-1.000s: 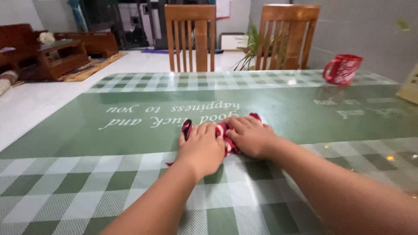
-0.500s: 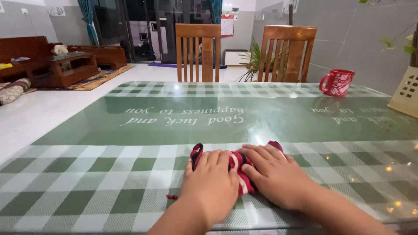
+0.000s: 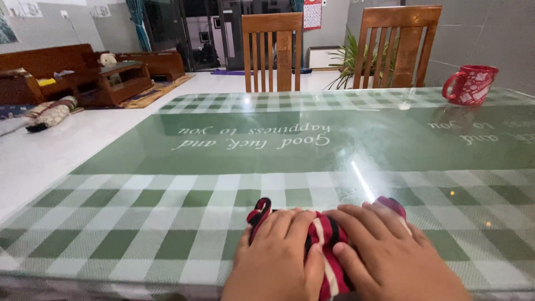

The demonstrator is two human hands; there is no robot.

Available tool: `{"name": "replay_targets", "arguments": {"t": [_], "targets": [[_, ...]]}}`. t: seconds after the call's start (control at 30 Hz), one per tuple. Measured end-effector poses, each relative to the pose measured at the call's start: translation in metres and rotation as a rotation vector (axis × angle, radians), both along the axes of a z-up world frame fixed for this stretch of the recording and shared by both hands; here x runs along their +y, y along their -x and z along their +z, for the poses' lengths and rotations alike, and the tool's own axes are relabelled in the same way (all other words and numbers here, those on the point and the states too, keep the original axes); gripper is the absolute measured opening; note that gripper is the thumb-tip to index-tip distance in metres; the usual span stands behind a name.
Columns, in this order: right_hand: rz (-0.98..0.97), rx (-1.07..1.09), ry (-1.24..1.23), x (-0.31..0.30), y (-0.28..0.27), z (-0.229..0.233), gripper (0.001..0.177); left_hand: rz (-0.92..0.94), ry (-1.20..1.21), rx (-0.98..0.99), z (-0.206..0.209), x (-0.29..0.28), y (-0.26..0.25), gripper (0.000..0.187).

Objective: Wiping a dining table with a wet cloth.

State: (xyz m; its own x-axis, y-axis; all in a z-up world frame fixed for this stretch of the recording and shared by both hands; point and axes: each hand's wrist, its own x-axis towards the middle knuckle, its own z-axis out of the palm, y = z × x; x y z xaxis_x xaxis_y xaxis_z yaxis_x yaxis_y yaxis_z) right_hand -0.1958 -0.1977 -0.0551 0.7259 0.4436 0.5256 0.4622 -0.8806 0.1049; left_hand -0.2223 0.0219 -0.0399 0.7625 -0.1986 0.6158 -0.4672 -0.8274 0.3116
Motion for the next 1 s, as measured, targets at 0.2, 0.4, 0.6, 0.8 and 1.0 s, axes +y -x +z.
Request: {"name": "replay_targets", "arguments": {"t": [0.2, 0.4, 0.6, 0.8, 1.0], "targets": [[-0.030, 0.084, -0.067, 0.001, -0.003, 0.006, 0.063, -0.004, -0.016, 0.067, -0.005, 0.000, -0.010, 0.051], [-0.063, 0.140, -0.109, 0.011, -0.005, 0.018, 0.069, -0.002, -0.068, 0.286, 0.004, -0.001, -0.025, 0.054], [-0.005, 0.172, -0.137, 0.022, -0.016, 0.030, 0.068, -0.028, -0.068, 0.343, 0.013, -0.004, -0.034, 0.054], [0.014, 0.252, -0.159, 0.024, -0.052, 0.044, 0.059, -0.013, -0.113, 0.268, 0.011, -0.005, -0.072, 0.056], [-0.025, 0.372, -0.153, 0.028, -0.090, 0.056, 0.060, -0.041, -0.123, 0.430, 0.036, -0.003, -0.119, 0.054]]}}
